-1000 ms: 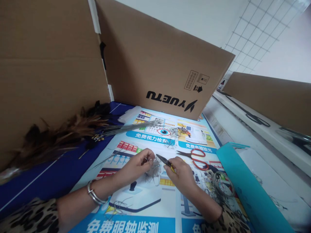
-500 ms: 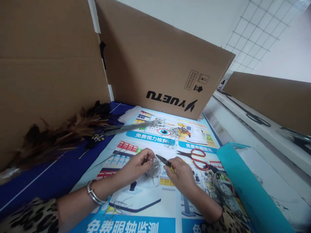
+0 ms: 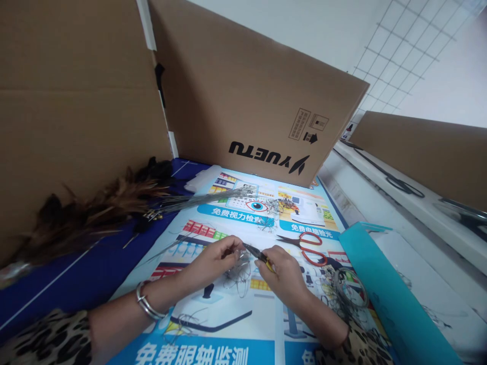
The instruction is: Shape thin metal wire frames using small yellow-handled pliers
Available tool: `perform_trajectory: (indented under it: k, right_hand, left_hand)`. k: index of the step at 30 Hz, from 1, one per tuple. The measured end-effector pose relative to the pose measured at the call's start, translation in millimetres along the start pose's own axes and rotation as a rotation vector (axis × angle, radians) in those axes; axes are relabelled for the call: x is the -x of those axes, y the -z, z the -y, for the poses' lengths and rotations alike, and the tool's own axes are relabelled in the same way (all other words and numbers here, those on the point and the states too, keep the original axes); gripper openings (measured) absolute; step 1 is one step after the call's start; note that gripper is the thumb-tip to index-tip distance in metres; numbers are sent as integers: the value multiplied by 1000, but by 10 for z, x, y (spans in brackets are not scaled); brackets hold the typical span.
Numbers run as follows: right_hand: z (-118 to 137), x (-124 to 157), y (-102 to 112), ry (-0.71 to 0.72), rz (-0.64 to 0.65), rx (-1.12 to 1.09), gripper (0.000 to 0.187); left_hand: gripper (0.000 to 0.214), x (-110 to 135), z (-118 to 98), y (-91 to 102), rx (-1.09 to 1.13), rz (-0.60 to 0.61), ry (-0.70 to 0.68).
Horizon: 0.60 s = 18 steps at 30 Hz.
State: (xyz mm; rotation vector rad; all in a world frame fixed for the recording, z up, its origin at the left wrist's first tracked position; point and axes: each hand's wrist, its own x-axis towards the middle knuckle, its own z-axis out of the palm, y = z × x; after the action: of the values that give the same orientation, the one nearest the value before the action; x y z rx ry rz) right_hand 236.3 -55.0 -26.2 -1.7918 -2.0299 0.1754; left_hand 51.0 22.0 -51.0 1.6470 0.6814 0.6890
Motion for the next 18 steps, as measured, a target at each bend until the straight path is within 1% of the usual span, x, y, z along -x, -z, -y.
perform_trajectory:
  k: [7,11,18]
  right_hand:
    - [-34,-14,13,-11,-17,55,12]
    - [-32,-4,5,9,-19,74,13]
    - [-27,3,-15,17,-22,83,14]
  left_hand:
    - [12,2,19,-3,35,-5,19]
    - [8,-4,49,-4,61,-29,0]
    - [5,-4,71,0,42,-25,-30]
